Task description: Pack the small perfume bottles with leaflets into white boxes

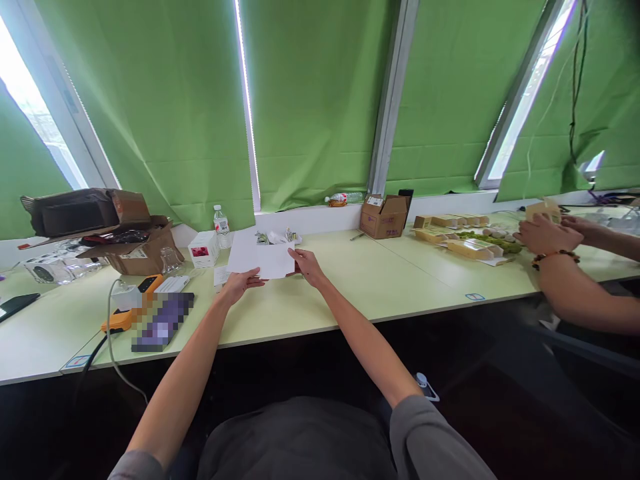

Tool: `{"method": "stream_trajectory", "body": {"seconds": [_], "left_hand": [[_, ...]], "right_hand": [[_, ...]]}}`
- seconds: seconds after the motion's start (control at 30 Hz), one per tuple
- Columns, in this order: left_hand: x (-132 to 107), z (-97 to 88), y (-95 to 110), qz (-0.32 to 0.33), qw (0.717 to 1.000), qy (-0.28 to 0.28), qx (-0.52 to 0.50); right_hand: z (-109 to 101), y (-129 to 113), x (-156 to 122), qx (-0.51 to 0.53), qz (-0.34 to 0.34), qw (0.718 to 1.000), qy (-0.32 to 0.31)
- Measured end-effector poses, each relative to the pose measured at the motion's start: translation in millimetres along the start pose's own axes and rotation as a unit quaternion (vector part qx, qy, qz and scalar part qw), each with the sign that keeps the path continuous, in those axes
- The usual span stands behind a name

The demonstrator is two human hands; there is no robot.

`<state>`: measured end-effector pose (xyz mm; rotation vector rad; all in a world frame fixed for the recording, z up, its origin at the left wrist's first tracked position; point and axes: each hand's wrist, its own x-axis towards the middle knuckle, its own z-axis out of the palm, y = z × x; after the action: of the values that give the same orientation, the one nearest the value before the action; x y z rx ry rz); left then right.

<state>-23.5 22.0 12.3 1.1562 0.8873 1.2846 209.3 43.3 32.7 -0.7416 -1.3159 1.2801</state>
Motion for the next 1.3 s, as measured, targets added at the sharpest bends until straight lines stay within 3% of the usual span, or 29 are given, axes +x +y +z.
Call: {"method": "stream_trajectory", "body": {"seconds": [0.13, 0.4, 0.93, 1.13, 1.3], "left_hand": [[3, -2.3, -2, 0.021, 0.999, 0.035, 0.0], [6, -3.3, -5, 0.034, 0.998, 0.054, 0.013], [3, 0.4, -6, 0.035, 0.999, 0.024, 0.034], [5, 0.5, -3, 0.06, 0.995, 0.076, 0.032], [5, -1.9, -2, 0.045, 0.994, 0.091, 0.038]], "right_hand": [[3, -5, -5, -0.008, 0.019, 1.0, -0.021], [0, -7, -4, -0.032, 0.023, 0.998, -0.059], [-4, 8, 5, -0.097, 0.027, 0.994, -0.046], [0, 4, -1, -0.112, 0.038, 0.987, -0.108], [5, 3, -7, -0.123, 0.023, 0.981, -0.148]]}}
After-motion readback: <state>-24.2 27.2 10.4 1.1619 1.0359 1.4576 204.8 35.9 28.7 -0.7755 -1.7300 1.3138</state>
